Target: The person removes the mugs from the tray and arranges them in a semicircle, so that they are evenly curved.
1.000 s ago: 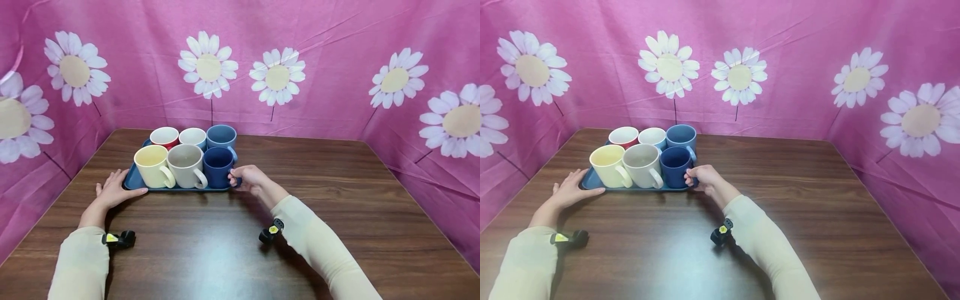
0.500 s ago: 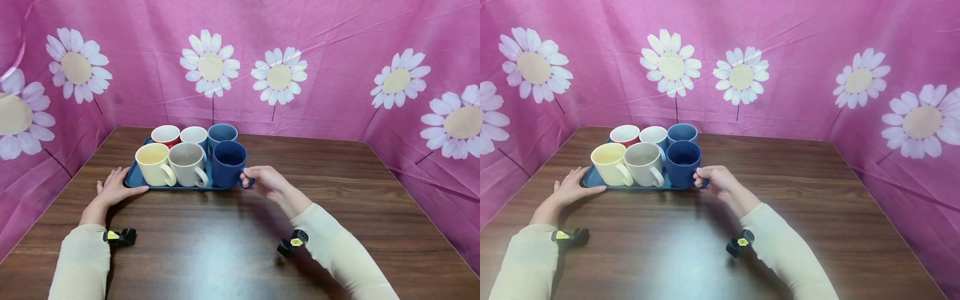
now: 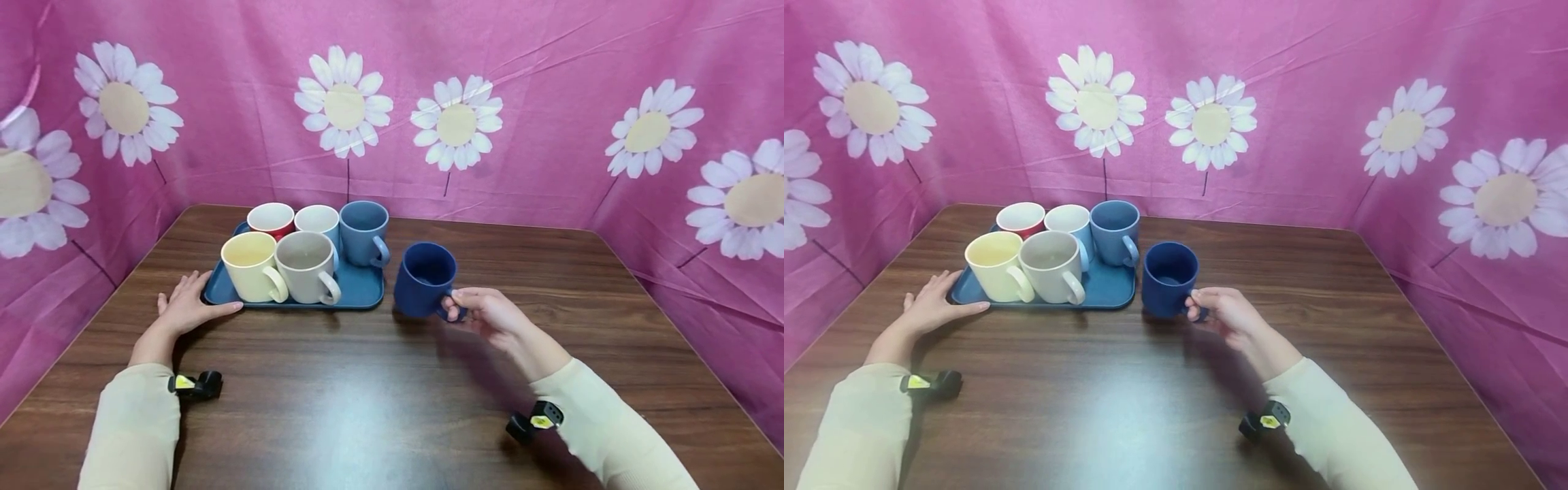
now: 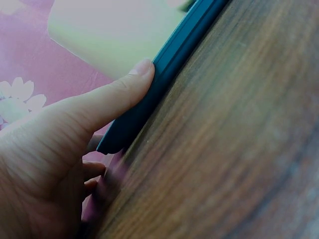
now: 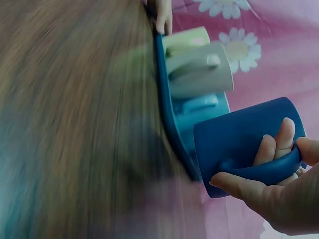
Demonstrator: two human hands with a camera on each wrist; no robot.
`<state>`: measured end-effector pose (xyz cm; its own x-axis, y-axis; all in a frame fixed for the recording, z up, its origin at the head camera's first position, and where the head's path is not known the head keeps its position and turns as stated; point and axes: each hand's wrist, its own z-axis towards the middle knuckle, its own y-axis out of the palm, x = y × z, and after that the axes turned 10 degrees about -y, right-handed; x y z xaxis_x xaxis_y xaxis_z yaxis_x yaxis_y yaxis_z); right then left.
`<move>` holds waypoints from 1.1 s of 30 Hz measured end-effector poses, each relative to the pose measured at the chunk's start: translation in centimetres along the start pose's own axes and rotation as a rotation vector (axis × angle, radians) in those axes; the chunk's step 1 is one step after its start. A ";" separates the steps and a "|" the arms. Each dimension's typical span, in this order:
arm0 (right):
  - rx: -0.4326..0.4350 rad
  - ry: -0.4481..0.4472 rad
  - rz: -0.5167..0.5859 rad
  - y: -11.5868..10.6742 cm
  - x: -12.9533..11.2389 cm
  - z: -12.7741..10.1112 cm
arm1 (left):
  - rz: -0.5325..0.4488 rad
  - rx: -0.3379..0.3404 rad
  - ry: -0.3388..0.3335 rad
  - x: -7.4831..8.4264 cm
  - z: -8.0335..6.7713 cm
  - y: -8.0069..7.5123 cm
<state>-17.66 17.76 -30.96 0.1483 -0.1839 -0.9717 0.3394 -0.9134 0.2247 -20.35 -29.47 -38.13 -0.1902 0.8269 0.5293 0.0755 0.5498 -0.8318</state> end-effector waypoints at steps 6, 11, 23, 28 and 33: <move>-0.014 -0.047 0.055 -3.1 -0.4 -1.3 | 0.000 -0.003 -0.002 0.0 0.2 0.0; -0.036 -0.092 0.101 -5.8 -0.8 -2.1 | -0.001 0.000 -0.006 0.0 0.2 -0.1; 0.128 -0.046 0.291 -11.1 -1.4 -2.0 | -0.002 0.011 -0.003 0.0 -0.1 -0.1; 0.215 -0.004 0.315 -12.5 -2.2 -1.1 | 0.000 0.005 -0.003 0.0 -0.1 -0.1; 0.272 0.001 0.340 -13.3 -3.0 0.3 | 0.000 0.004 -0.006 -0.1 0.0 0.0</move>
<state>-22.88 30.33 -31.06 0.2100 -0.4904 -0.8458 0.0140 -0.8635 0.5041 -20.38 -29.53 -38.21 -0.1958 0.8263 0.5281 0.0721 0.5492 -0.8326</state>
